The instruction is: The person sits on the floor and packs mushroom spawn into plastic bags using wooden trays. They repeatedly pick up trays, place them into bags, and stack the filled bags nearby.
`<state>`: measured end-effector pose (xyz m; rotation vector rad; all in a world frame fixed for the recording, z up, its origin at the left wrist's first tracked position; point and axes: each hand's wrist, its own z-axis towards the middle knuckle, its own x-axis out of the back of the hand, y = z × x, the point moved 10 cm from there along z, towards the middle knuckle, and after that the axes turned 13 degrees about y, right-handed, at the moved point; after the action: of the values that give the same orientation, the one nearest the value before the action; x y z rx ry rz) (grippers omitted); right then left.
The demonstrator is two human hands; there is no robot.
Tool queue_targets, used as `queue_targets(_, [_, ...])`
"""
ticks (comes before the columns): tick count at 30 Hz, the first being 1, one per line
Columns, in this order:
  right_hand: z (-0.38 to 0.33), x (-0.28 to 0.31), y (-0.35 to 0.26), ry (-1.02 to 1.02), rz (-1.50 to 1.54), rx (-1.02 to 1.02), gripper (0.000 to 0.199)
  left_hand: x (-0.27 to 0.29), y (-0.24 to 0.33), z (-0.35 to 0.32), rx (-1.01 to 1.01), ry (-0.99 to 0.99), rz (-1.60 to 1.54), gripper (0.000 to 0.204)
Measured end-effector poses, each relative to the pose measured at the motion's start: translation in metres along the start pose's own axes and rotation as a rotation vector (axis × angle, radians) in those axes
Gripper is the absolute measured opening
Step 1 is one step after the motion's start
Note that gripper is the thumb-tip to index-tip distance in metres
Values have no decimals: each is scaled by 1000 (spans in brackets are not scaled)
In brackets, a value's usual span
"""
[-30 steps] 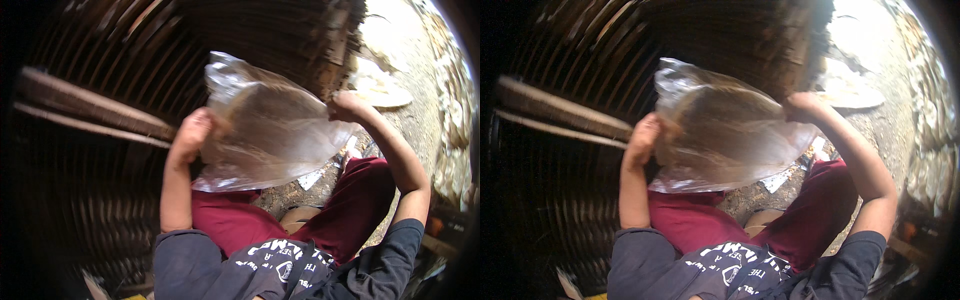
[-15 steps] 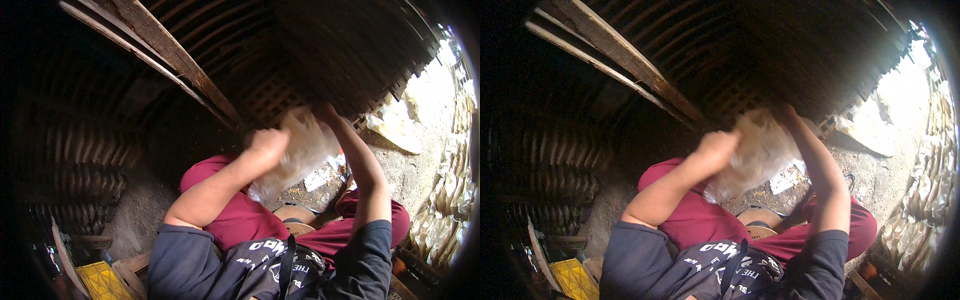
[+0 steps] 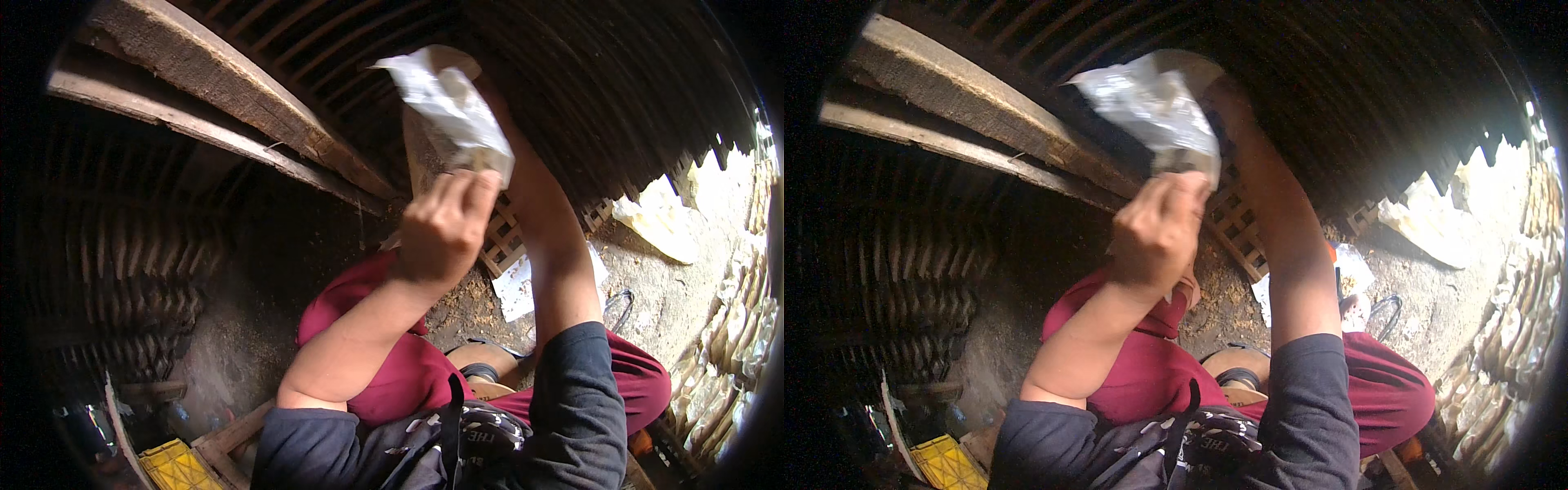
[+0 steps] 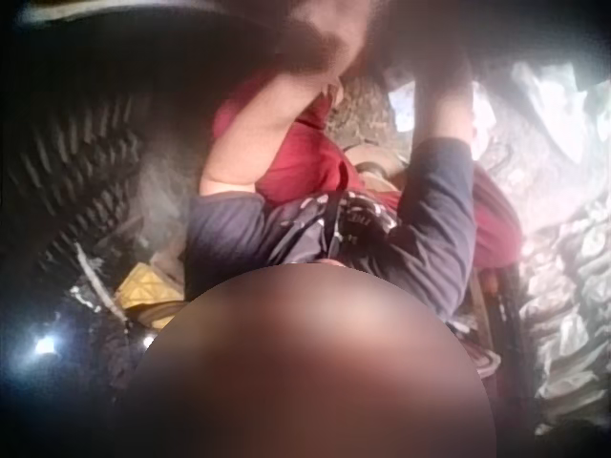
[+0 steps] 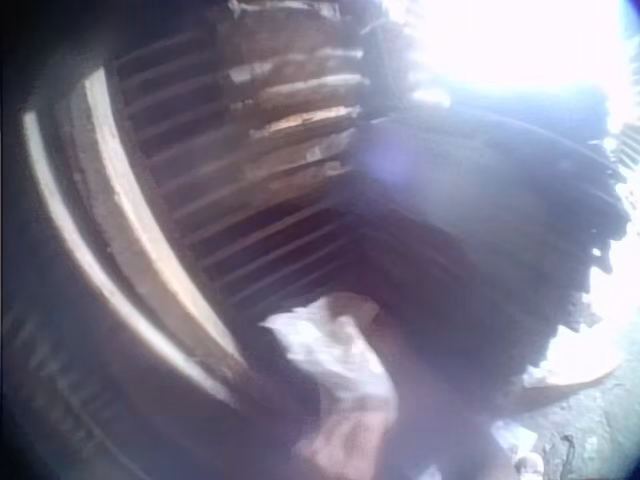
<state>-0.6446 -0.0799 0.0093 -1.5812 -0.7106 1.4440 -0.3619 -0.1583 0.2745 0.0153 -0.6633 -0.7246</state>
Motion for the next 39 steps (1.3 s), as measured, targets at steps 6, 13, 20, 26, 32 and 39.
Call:
queue_targets(6, [-40, 76, -14, 144, 356, -103, 45, -99, 1, -36, -50, -240, -16, 19])
queue_targets(13, [-181, 118, -29, -90, 1873, -703, 56, -219, -65, -151, 126, -644, -203, 40])
queue_targets(20, [-210, 171, 54, 491, -194, -215, 54, -255, -55, -233, 338, -932, -370, 53])
queue_targets(26, [-164, 258, 88, 512, -148, 125, 44, -257, -56, -244, 241, -1314, -222, 54])
queue_targets(32, [-177, 339, 110, 724, -929, -40, 50, -261, -88, -280, 131, -1450, -82, 50])
queue_targets(39, [-165, 360, 112, 507, -942, -153, 51, -271, -102, -284, 109, -1555, -50, 49])
